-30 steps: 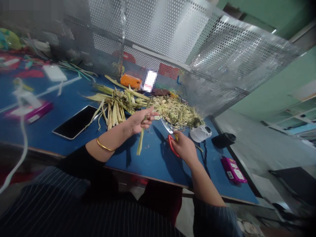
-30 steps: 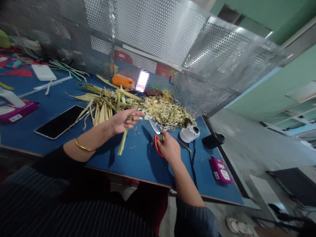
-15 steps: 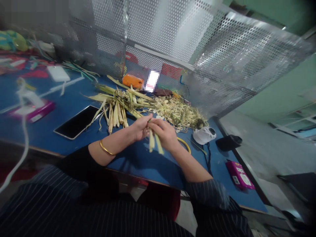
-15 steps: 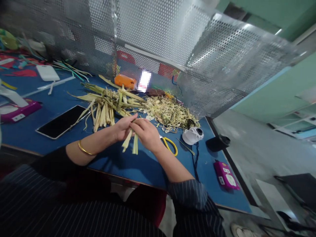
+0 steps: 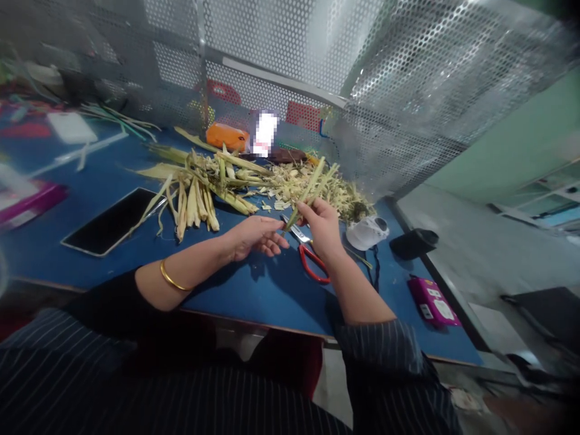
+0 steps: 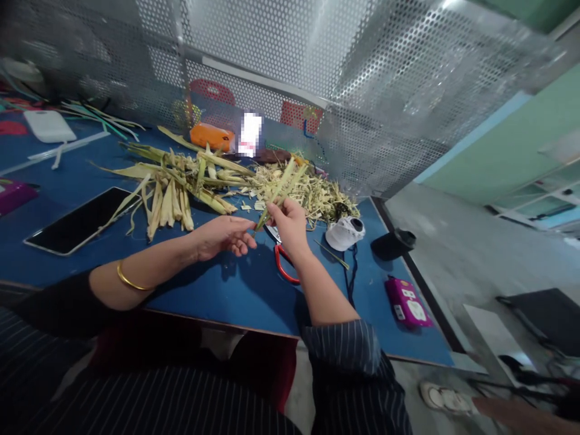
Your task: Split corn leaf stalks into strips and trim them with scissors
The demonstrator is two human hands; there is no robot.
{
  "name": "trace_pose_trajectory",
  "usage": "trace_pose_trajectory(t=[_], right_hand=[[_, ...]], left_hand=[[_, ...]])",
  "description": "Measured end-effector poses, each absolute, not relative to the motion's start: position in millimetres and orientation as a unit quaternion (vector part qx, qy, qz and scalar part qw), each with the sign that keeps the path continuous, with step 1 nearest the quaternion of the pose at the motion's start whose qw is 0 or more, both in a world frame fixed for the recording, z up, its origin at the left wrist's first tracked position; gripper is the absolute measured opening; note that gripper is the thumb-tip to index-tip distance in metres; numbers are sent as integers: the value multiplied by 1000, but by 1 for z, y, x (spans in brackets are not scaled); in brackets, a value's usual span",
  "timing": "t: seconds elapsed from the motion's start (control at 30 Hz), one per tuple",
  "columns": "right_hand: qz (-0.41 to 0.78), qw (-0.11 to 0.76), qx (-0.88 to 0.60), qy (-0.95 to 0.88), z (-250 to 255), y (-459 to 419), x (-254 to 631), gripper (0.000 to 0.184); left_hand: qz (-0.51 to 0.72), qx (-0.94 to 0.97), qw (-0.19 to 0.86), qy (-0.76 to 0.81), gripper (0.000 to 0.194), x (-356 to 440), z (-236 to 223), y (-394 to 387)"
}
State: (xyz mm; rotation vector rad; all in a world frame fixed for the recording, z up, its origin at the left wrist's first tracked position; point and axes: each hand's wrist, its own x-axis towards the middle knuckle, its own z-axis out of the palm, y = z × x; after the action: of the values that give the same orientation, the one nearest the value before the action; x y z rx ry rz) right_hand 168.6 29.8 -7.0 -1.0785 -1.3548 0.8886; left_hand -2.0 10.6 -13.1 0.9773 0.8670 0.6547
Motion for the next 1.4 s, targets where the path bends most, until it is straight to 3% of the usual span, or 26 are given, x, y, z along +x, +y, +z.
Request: trace_pose_trajectory(t=[0.17, 0.37, 0.57, 0.8, 1.1, 1.27, 1.4], right_hand=[[395, 543, -446, -592, -8, 24, 163, 22], [406, 569, -457, -550, -12, 23, 161, 15], [292, 597, -432, -610, -13, 17, 157, 11], [102, 520, -349, -773, -16, 5, 154, 7], [332, 613, -472, -540, -17, 19, 157, 16], [460, 620, -475, -423, -24, 24, 156, 31], [451, 607, -470, -456, -26, 16, 150, 26]], left_hand=[[245, 482, 760, 360, 23, -1, -20, 9], [308, 443, 743, 396, 18, 0, -21, 10], [388, 382, 734, 406, 21, -3, -18, 18], [425, 315, 753, 391, 16, -10, -14, 27], [397, 424, 690, 432, 21, -4, -14, 19], [424, 404, 673, 451, 18, 0, -15, 18], [473, 345, 661, 469, 17, -3, -12, 23]])
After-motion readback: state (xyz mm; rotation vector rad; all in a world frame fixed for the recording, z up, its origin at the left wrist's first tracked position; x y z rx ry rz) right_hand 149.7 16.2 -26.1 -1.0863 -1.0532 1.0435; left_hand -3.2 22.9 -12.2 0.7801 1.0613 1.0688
